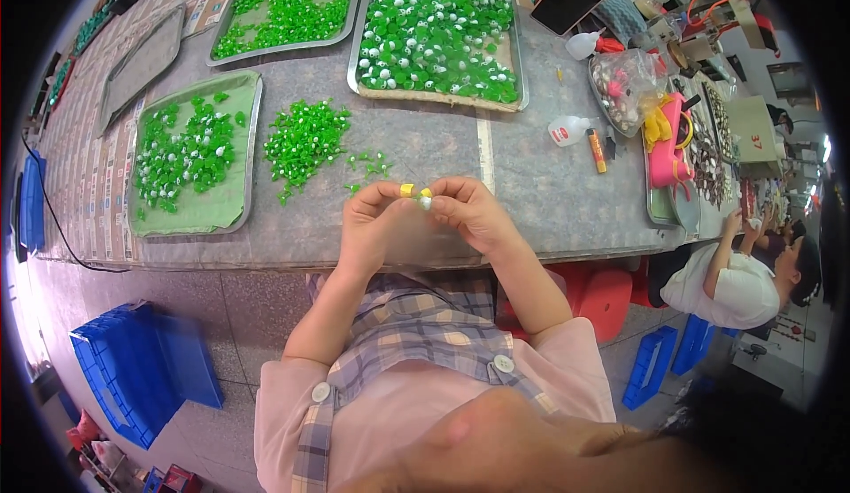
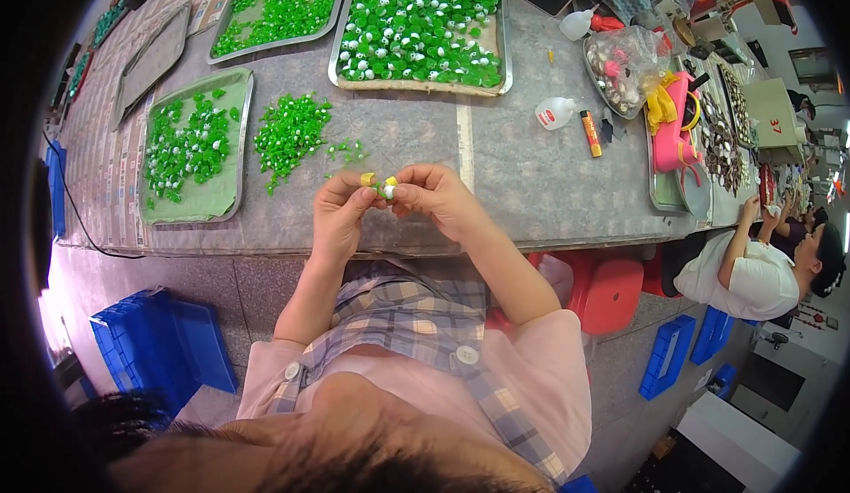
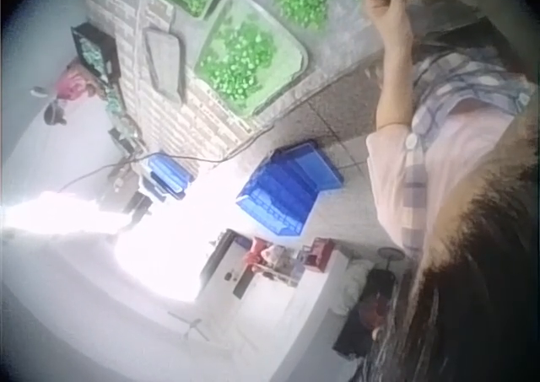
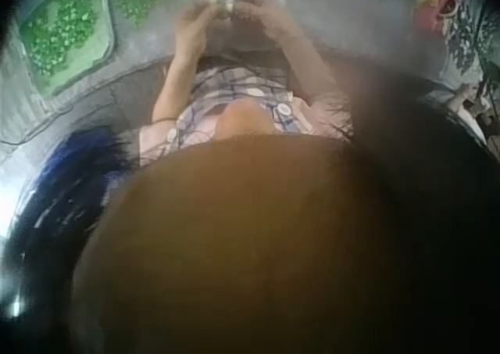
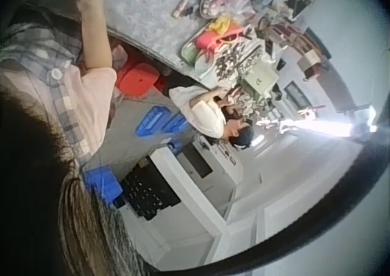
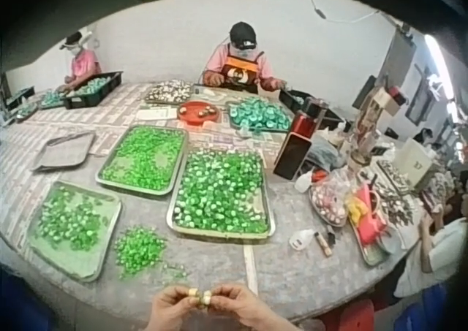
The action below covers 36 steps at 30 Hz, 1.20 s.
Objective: The person applies glue from a squeeze bottle to small green plastic parts and attaches round white pieces to them by hand to assemble figurines.
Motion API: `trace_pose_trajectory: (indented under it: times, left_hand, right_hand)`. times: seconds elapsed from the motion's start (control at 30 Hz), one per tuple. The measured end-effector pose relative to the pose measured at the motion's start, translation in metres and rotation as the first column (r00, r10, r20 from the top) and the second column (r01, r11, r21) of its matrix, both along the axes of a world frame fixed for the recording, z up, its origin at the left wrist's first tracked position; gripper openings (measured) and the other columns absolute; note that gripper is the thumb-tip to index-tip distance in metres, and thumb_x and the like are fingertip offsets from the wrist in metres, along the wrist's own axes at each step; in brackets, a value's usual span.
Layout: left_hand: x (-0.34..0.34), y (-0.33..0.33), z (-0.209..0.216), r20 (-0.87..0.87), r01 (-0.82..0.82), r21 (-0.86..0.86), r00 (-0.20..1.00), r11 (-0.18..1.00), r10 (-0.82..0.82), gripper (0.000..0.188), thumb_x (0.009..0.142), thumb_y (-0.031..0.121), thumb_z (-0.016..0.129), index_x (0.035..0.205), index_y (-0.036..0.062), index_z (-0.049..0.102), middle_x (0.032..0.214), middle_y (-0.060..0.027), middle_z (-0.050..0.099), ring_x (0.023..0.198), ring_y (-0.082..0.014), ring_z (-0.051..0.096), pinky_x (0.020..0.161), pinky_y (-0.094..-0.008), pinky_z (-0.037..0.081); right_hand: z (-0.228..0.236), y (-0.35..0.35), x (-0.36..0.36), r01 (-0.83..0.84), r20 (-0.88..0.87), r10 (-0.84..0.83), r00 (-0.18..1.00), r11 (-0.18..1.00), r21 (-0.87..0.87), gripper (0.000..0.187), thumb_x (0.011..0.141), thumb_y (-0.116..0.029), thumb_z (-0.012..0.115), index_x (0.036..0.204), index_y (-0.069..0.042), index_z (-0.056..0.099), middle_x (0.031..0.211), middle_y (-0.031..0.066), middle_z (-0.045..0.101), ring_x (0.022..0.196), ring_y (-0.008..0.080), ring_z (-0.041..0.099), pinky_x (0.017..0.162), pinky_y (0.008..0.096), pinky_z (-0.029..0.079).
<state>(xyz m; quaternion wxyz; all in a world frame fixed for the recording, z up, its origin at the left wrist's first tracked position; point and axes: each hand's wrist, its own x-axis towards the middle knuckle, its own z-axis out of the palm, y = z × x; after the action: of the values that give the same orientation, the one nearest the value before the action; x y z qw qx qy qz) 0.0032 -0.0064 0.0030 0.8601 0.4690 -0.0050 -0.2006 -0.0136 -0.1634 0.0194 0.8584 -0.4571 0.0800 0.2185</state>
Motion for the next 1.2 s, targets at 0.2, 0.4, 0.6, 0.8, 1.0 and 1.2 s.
trace_pose_trajectory:
  times: [0.2, 0.4, 0.6, 0.8, 1.0, 1.2]
  left_hand:
    - [0.001, 0.000, 0.003, -0.085, -0.026, -0.028, 0.996, 0.999, 0.023, 0.008, 0.071, 0.006, 0.055, 0.078, 0.0015, 0.053, 0.071, -0.0052, 0.056, 0.061, -0.0121, 0.053, 0.058, -0.0228, 0.045]
    - [0.001, 0.001, 0.003, -0.105, -0.014, -0.066, 0.994, 0.998, 0.007, 0.008, 0.071, 0.006, 0.056, 0.078, 0.0014, 0.053, 0.071, -0.0056, 0.056, 0.061, -0.0123, 0.053, 0.057, -0.0224, 0.045]
    - [0.001, -0.001, 0.004, -0.085, -0.021, -0.021, 0.996, 1.000, 0.020, 0.005, 0.070, -0.001, 0.053, 0.074, 0.0021, 0.053, 0.069, -0.0047, 0.056, 0.060, -0.0088, 0.052, 0.054, -0.0195, 0.042]
    - [-0.001, 0.001, -0.003, 0.379, -0.173, 0.298, 0.924, 0.939, 0.050, 0.004, 0.069, -0.002, 0.055, 0.073, -0.0015, 0.054, 0.071, -0.0043, 0.053, 0.065, -0.0090, 0.051, 0.058, -0.0193, 0.042]
    - [-0.002, 0.002, 0.005, 0.512, -0.221, 0.388, 0.859, 0.895, -0.010, 0.006, 0.068, -0.004, 0.055, 0.073, -0.0020, 0.053, 0.070, -0.0038, 0.052, 0.065, -0.0085, 0.051, 0.058, -0.0184, 0.042]
    - [0.001, 0.005, 0.009, 0.192, 0.026, 0.307, 0.977, 0.951, -0.089, 0.003, 0.069, 0.001, 0.056, 0.071, -0.0004, 0.054, 0.070, -0.0018, 0.054, 0.064, -0.0067, 0.048, 0.056, -0.0184, 0.038]
  right_hand:
    - [0.015, 0.002, 0.001, 0.154, 0.146, -0.125, 0.981, 0.967, -0.204, 0.014, 0.071, -0.005, 0.056, 0.083, 0.001, 0.052, 0.077, 0.0051, 0.055, 0.069, 0.0105, 0.053, 0.063, 0.0212, 0.043]
    - [0.025, 0.004, -0.001, 0.207, 0.287, -0.109, 0.952, 0.919, -0.337, 0.015, 0.069, -0.003, 0.057, 0.083, 0.002, 0.053, 0.078, 0.0047, 0.056, 0.073, 0.0097, 0.054, 0.064, 0.0194, 0.042]
    - [0.029, 0.009, -0.003, 0.228, 0.332, -0.055, 0.942, 0.830, -0.510, 0.013, 0.068, 0.000, 0.058, 0.080, 0.002, 0.054, 0.075, 0.0050, 0.057, 0.069, 0.0080, 0.053, 0.061, 0.0183, 0.042]
    - [0.026, 0.010, -0.006, 0.260, 0.346, -0.066, 0.936, 0.793, -0.551, 0.011, 0.067, 0.001, 0.058, 0.078, 0.003, 0.057, 0.076, 0.0062, 0.057, 0.069, 0.0098, 0.054, 0.061, 0.0191, 0.043]
    - [0.024, 0.009, -0.008, 0.207, 0.235, -0.132, 0.963, 0.921, -0.330, 0.011, 0.070, 0.000, 0.055, 0.080, 0.005, 0.055, 0.077, 0.0081, 0.057, 0.071, 0.0109, 0.054, 0.064, 0.0192, 0.044]
    - [0.018, 0.007, -0.009, 0.183, 0.210, -0.118, 0.971, 0.928, -0.324, 0.014, 0.071, -0.001, 0.054, 0.084, 0.005, 0.054, 0.078, 0.0084, 0.057, 0.071, 0.0111, 0.054, 0.065, 0.0199, 0.045]
